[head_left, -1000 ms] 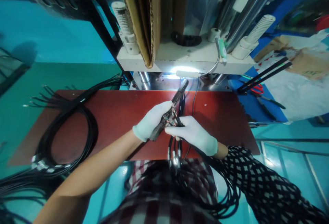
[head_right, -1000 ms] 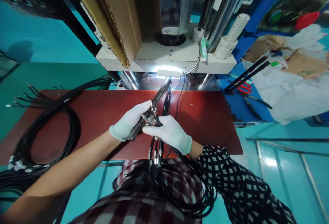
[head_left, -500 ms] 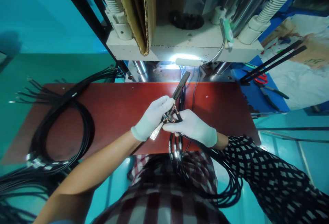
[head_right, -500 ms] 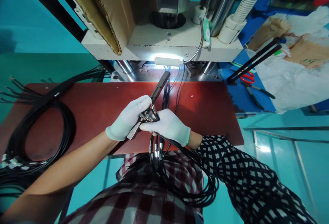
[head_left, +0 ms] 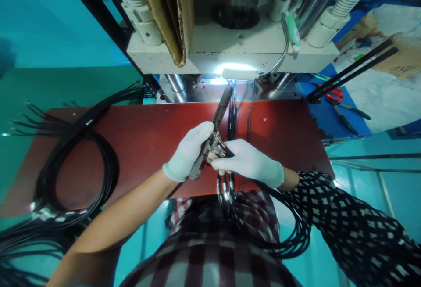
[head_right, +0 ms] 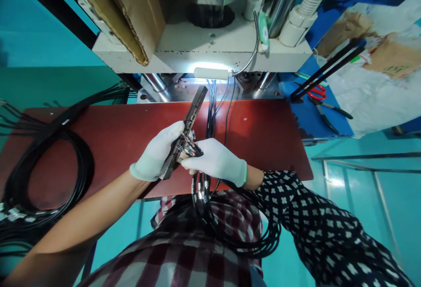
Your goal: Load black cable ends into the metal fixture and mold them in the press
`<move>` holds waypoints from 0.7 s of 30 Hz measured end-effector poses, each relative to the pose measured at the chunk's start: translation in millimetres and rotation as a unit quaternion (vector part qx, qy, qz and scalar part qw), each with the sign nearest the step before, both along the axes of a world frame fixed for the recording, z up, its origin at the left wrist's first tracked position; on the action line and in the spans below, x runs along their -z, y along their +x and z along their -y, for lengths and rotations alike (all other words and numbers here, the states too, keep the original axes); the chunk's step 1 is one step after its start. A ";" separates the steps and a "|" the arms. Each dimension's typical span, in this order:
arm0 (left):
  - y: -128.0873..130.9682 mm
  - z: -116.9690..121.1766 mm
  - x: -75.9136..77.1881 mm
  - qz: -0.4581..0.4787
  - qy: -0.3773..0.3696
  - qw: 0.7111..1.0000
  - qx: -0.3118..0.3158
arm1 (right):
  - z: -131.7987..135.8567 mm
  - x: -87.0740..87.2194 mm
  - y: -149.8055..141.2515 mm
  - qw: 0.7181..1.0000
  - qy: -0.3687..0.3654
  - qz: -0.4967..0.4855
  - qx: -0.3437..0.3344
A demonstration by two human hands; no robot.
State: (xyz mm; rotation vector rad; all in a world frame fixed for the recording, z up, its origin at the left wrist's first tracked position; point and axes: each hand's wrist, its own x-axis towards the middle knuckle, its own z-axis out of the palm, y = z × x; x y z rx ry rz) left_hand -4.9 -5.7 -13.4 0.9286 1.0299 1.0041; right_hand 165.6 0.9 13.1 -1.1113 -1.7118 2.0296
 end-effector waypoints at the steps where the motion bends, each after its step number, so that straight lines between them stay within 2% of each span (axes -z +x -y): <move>1: -0.3 -0.1 0.2 0.001 -0.004 1.000 -0.001 | 1.2 -0.8 -1.1 1.000 -0.004 -0.004 0.018; 4: -0.3 -0.7 1.7 0.007 0.012 1.000 -0.019 | 3.2 -4.4 -6.5 0.997 0.004 0.006 0.076; 7: 0.1 -1.1 4.4 0.014 0.043 0.998 -0.034 | 2.1 -7.3 -11.6 0.991 0.054 0.049 0.110; 11: 0.2 -1.8 7.1 0.009 0.063 0.997 -0.043 | 0.4 -5.6 -14.0 0.985 0.102 0.089 0.104; 16: 1.7 -1.8 5.5 0.001 0.076 0.996 -0.043 | 1.6 -2.3 -16.9 0.993 0.059 0.041 0.098; 21: 3.9 -0.3 7.2 -0.023 0.131 0.988 -0.079 | 1.6 0.4 -23.8 0.978 0.140 0.100 0.115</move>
